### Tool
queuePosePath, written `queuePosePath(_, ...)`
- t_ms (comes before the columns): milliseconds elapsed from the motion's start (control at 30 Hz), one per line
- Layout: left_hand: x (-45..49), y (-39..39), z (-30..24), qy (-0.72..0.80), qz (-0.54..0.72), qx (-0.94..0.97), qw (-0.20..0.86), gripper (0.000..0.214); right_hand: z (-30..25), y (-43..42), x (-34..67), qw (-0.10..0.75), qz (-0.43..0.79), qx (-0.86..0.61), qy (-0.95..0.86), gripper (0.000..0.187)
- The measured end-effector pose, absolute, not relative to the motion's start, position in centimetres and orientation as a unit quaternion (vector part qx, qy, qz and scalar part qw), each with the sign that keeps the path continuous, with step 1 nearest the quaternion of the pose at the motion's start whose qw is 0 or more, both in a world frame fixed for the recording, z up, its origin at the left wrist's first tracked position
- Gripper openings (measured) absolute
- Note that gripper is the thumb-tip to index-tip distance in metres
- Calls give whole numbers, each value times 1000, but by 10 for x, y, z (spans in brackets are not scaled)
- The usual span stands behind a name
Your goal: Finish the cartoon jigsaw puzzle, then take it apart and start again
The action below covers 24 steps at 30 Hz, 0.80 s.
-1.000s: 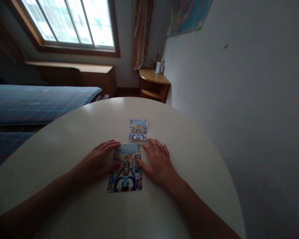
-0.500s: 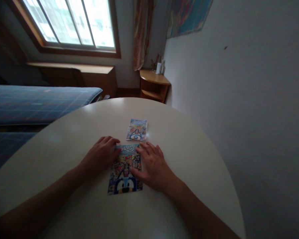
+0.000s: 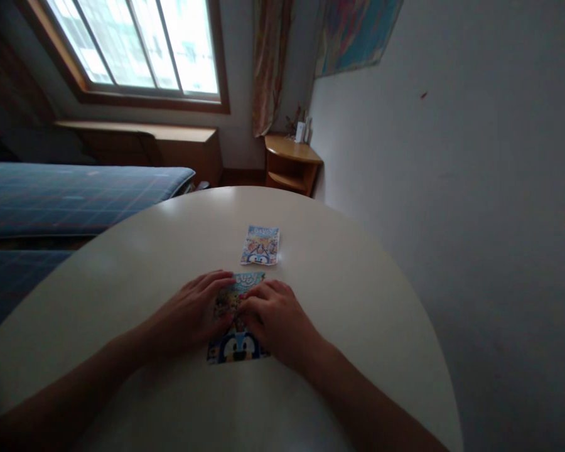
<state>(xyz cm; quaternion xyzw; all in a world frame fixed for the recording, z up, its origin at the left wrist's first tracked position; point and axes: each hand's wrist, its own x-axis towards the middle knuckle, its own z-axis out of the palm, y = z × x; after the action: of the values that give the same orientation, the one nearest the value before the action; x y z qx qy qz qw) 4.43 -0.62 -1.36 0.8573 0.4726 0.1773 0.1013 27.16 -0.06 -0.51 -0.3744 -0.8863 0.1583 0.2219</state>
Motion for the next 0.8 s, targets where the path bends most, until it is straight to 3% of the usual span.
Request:
queuePosePath(133,41,-10,-20,461,132,871,102,72,4,2,266,177,168,-358,-901,14)
queuePosePath(400,41,-10,-21,456,106,877,109,75,21,30,268,77,138,-233,-960,17)
queuePosePath(800,40,-10,-21,463,102,874,109,77,25,40,260,67,80,-164,-981,15)
